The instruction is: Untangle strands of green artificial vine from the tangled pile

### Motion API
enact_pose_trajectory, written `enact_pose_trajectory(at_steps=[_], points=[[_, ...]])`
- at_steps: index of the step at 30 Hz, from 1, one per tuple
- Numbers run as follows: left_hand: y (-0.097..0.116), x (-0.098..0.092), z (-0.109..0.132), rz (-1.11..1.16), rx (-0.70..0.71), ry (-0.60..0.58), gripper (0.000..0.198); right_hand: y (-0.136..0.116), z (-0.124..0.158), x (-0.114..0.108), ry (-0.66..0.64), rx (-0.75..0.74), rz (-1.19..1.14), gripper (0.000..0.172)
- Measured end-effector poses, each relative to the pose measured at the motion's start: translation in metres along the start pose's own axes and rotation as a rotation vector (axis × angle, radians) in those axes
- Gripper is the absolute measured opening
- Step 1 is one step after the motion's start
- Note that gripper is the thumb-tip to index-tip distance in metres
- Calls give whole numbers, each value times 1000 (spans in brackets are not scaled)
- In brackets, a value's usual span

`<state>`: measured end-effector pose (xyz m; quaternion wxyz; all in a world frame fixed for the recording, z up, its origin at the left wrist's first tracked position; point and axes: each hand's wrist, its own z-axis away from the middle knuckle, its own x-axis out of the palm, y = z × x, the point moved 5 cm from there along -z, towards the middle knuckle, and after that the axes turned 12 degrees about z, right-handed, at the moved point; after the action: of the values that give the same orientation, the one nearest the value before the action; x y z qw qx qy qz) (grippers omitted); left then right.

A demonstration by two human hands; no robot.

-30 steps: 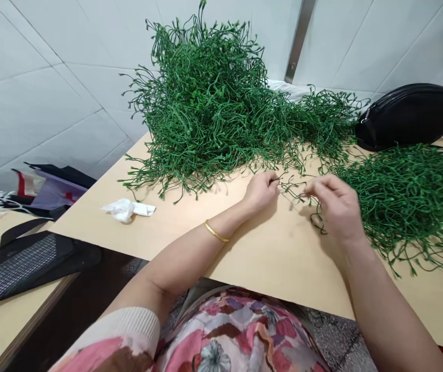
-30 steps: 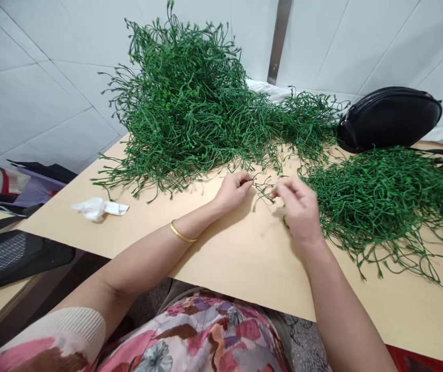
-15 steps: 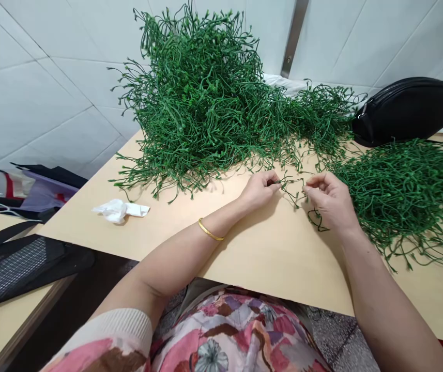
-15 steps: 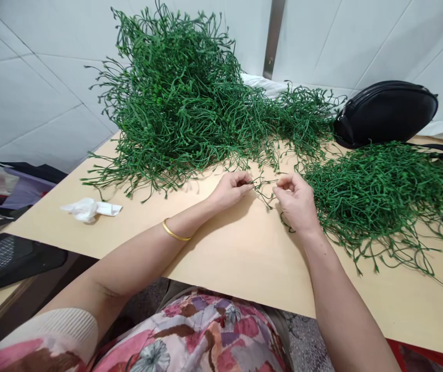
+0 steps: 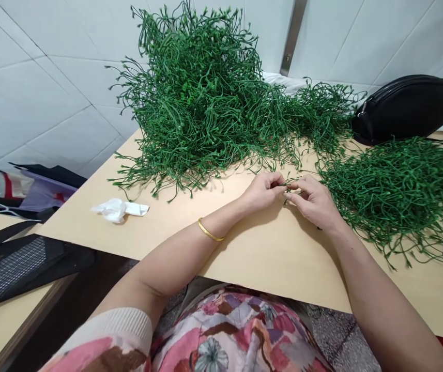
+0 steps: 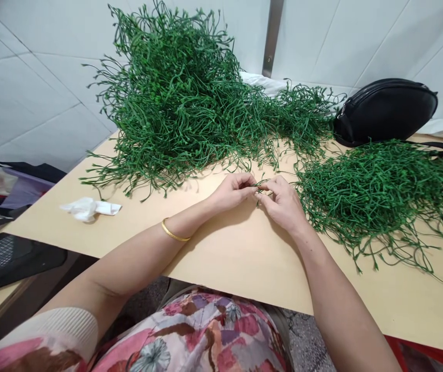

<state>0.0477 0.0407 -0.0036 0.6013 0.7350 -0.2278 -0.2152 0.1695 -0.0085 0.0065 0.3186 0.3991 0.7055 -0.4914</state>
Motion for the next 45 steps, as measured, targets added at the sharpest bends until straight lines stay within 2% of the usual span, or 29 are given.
enact_pose_trajectory(at_steps=[6, 10, 13, 16, 17, 19, 21, 25, 28, 33, 38, 41, 45], points=[[-1, 2, 1, 40, -89, -31, 20, -7, 1, -8, 49, -71, 53, 14], [-1, 3, -1, 19, -58, 53, 21, -21, 5, -10, 112, -143, 252, 15], [-5, -4, -8, 26, -61, 179, 23, -38, 12, -8, 91, -181, 378, 17], [-6, -22, -12, 44, -36, 399, 25, -55, 19, -11, 67, -245, 256, 16], [-7, -27, -12, 57, -31, 428, 25, -57, 20, -14, 92, -249, 187, 16], [-8, -30, -12, 86, -32, 399, 25, -53, 20, -24, 175, -184, 42, 16], [-9, -28, -10, 113, -47, 340, 25, -37, 15, -29, 207, -19, -107, 19], [-8, -22, -5, 174, -103, 291, 24, 1, 9, -22, 111, 303, -390, 23], [-2, -15, -1, 246, -141, 206, 25, 10, 7, -11, 47, 405, -556, 21], [6, 1, 7, 267, -207, 60, 19, 0, 6, 1, -22, 363, -597, 25], [0, 7, 7, 222, -186, 58, 12, -5, 6, 4, -25, 296, -528, 25], [-1, 5, 5, 179, -164, 66, 12, -6, 6, -1, 30, 219, -394, 22], [1, -1, 3, 115, -144, 113, 16, -7, 10, -10, 137, 134, -26, 24]])
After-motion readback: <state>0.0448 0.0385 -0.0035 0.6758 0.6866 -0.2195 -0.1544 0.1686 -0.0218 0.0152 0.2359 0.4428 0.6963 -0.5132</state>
